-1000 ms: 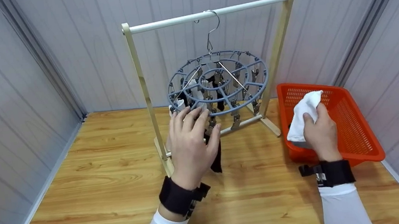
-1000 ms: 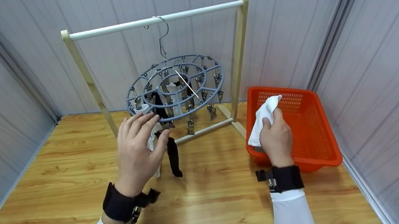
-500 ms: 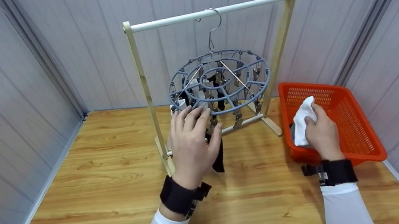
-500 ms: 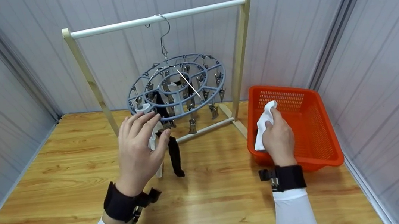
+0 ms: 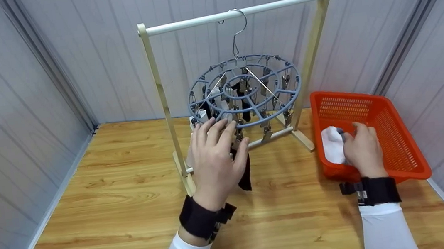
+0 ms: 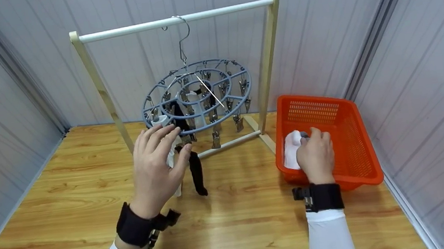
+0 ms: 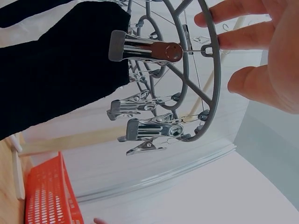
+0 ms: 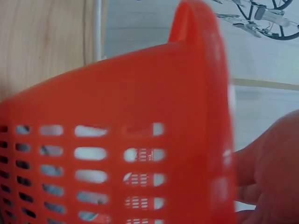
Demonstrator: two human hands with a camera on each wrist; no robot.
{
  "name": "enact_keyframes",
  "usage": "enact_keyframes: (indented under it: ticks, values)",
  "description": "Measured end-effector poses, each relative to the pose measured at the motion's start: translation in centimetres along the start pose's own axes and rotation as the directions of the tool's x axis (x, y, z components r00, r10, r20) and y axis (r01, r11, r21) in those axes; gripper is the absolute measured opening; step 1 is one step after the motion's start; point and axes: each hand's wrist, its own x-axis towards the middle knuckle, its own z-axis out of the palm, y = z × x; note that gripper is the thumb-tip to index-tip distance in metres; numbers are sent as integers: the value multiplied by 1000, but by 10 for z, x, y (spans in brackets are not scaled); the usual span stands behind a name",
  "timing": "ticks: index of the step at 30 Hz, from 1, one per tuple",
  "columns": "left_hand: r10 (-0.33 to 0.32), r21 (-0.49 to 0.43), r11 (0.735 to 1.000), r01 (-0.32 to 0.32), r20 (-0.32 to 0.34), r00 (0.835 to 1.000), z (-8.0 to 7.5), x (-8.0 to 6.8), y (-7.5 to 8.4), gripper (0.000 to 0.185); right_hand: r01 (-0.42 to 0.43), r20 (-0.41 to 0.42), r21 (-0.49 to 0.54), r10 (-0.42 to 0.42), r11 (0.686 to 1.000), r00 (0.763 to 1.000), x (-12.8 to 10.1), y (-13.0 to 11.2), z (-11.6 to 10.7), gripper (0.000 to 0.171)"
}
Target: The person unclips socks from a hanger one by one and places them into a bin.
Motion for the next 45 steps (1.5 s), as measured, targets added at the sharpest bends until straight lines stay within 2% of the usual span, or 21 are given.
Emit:
enact_keyframes:
  ticks: [10,18,29,33,39,42,45]
  values:
    - [8,-11,1000,-8,2,1000,-1,1,2,38,113,-74,114,-105,987,992,-11,-23,10,52]
    - [22,-38,999,-22,0,1000,-2,3,5,39,219,-80,135,-209,966,975,-21,-40,19,50]
    - [70,-131,989,-68,11,997,0,1,9,38,297,-122,27,-291,955,949,-30,-53,31,45]
    - [99,-172,980,-95,14,995,1,2,10,39,309,-103,9,-307,951,946,-31,-56,34,45]
    - [147,-195,970,-146,-10,989,-2,4,7,40,306,-18,84,-306,948,952,-31,-60,37,46]
    - [135,-171,975,-140,-41,990,-5,5,1,43,314,-3,114,-315,943,949,-31,-62,40,47]
    - [91,-136,986,-98,-52,994,-7,6,-4,48,323,8,138,-327,936,945,-32,-62,42,50]
